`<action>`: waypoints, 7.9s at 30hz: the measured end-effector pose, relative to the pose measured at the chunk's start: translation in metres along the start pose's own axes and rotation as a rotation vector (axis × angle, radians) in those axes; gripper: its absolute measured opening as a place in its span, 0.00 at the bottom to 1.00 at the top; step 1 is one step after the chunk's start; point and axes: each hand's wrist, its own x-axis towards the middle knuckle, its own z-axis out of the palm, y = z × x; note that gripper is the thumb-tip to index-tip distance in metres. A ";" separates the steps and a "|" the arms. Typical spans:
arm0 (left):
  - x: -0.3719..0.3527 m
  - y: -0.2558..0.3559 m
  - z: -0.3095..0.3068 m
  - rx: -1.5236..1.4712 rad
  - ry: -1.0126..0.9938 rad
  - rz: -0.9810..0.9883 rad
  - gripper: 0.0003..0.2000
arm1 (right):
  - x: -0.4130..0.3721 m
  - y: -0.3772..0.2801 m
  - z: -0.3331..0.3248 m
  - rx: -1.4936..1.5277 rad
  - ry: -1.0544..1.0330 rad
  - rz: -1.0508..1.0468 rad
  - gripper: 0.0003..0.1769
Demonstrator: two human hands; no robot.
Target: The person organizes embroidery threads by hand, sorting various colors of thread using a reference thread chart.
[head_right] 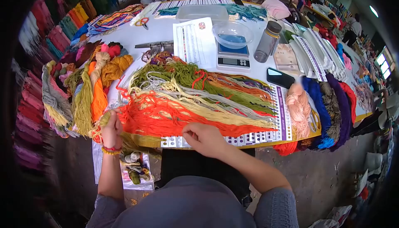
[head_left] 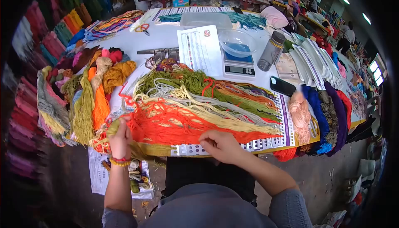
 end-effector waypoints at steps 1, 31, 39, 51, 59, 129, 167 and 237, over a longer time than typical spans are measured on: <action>0.010 -0.001 0.008 -0.004 -0.006 0.006 0.08 | 0.012 0.000 -0.007 -0.078 0.014 -0.080 0.08; 0.060 -0.105 0.044 1.346 -0.029 0.304 0.18 | 0.156 0.046 0.039 -0.827 0.180 -0.288 0.10; 0.059 -0.108 0.044 1.281 0.018 0.348 0.20 | 0.075 0.040 -0.010 -0.674 0.160 -0.350 0.11; 0.053 -0.072 0.020 0.222 0.087 0.197 0.10 | 0.014 0.106 -0.050 -0.823 0.353 0.017 0.28; -0.050 0.008 0.000 0.034 0.117 0.073 0.10 | 0.013 0.110 -0.048 -0.787 0.367 0.023 0.26; -0.132 -0.060 0.053 -0.307 -0.391 -0.468 0.11 | -0.056 0.002 0.086 0.913 -0.024 0.455 0.05; -0.131 -0.056 0.062 -0.487 -0.509 -0.669 0.20 | -0.059 -0.004 0.075 0.774 -0.045 0.447 0.07; -0.133 -0.055 0.062 -0.437 -0.532 -0.602 0.19 | -0.063 0.004 0.090 0.784 0.072 0.389 0.04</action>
